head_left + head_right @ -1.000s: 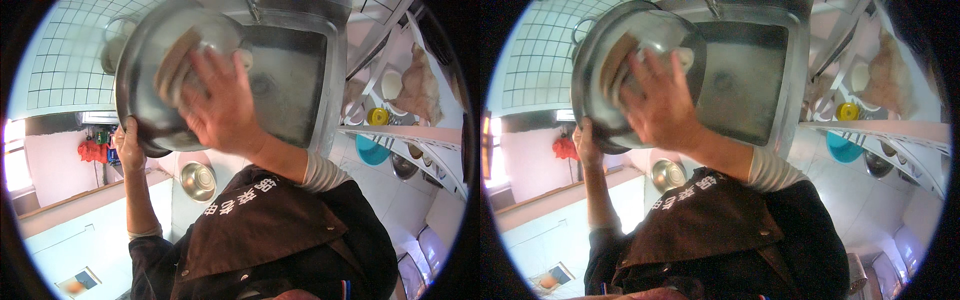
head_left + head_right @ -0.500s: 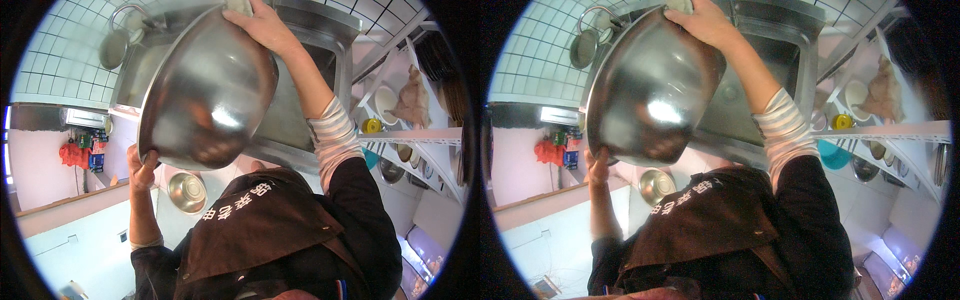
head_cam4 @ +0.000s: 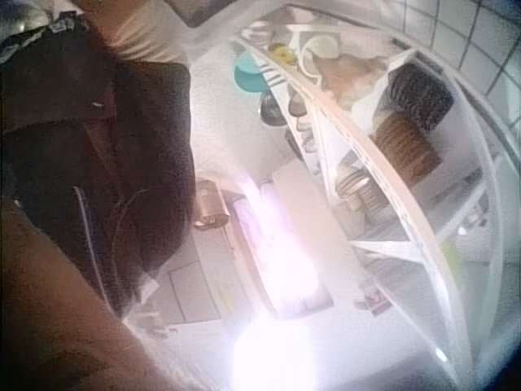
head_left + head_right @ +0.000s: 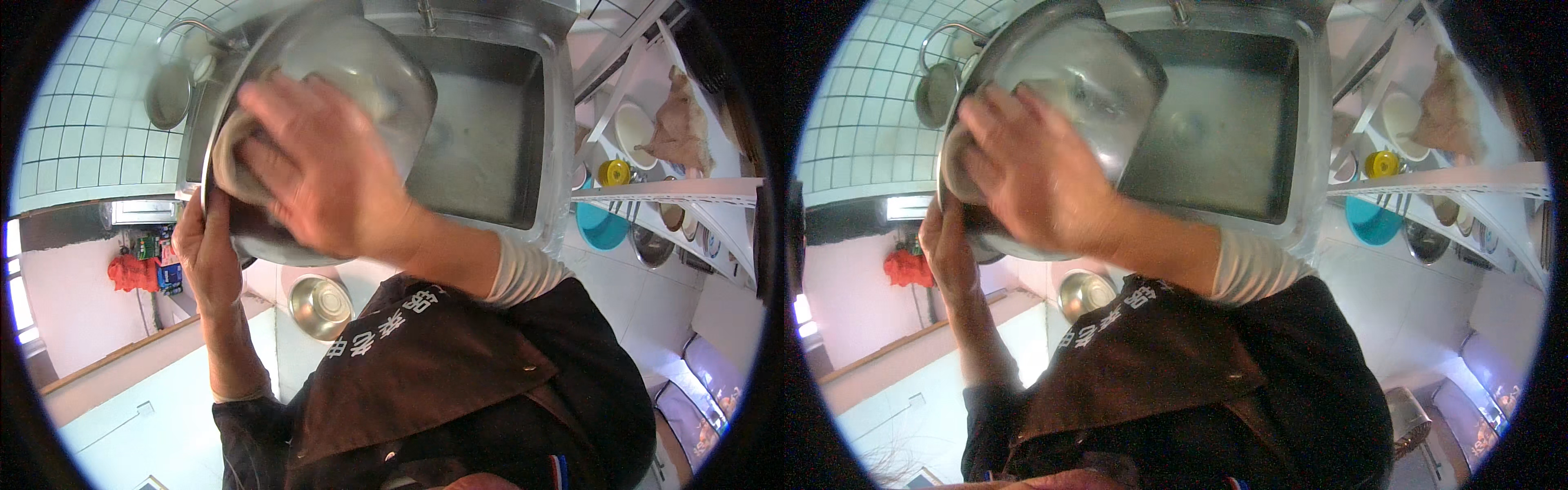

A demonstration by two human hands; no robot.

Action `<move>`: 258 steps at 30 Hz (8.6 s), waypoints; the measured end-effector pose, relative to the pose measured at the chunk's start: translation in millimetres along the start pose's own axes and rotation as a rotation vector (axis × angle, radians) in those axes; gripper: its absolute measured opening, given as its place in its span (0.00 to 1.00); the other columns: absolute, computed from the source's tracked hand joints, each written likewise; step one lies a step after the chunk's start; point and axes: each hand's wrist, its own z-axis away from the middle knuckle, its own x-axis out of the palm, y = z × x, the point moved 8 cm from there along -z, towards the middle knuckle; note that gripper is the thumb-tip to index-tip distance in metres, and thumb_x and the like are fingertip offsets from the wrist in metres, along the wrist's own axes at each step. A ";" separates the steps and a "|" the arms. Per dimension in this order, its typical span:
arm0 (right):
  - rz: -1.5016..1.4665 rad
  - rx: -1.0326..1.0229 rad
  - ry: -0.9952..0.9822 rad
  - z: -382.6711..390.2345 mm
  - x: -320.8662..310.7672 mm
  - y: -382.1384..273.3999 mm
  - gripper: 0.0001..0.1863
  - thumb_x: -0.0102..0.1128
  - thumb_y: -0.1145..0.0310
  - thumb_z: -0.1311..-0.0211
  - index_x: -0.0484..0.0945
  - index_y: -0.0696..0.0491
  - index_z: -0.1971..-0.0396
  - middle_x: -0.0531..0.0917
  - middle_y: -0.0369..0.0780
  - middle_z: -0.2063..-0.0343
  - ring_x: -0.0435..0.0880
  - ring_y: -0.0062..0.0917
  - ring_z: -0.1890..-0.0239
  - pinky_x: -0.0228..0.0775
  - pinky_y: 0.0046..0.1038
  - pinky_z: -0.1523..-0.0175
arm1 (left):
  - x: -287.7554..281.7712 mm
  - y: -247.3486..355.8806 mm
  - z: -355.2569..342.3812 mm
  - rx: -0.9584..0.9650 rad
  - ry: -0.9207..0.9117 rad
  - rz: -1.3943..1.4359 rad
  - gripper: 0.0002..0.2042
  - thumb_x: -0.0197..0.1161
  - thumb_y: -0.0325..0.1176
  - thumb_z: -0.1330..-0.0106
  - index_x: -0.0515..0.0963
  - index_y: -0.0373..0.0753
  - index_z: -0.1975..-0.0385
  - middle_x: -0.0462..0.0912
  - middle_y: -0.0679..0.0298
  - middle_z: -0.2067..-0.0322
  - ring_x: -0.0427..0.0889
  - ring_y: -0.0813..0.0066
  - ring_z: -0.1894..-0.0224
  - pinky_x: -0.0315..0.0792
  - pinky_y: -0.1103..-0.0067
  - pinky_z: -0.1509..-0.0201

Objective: The person washes a large metal bowl in a kitchen sink using a scrubbing pad and water, then dries it with a cloth. The person repeats the process with a second metal bowl.

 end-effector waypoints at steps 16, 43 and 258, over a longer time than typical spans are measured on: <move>-0.414 0.638 -0.523 -7.0 56.2 219.0 0.23 0.44 0.53 0.27 0.81 0.58 0.57 0.83 0.46 0.58 0.80 0.39 0.52 0.69 0.36 0.44 | -50.3 -60.6 50.7 0.022 0.028 -0.047 0.17 0.58 0.42 0.28 0.76 0.33 0.72 0.74 0.72 0.75 0.67 0.82 0.70 0.61 0.80 0.67; -1.124 1.487 -0.207 126.9 133.9 198.5 0.34 0.33 0.46 0.24 0.65 0.60 0.36 0.69 0.53 0.37 0.67 0.45 0.34 0.55 0.42 0.30 | -47.4 -43.3 59.3 -0.053 0.306 0.335 0.20 0.57 0.42 0.27 0.74 0.29 0.47 0.81 0.56 0.54 0.80 0.67 0.53 0.72 0.70 0.45; -0.977 1.143 -0.906 -1.1 229.8 228.7 0.27 0.52 0.50 0.32 0.75 0.56 0.43 0.79 0.48 0.46 0.78 0.42 0.44 0.72 0.48 0.43 | -98.5 -85.3 145.9 -0.007 0.561 0.257 0.18 0.52 0.42 0.25 0.75 0.29 0.60 0.80 0.61 0.65 0.76 0.76 0.65 0.70 0.82 0.60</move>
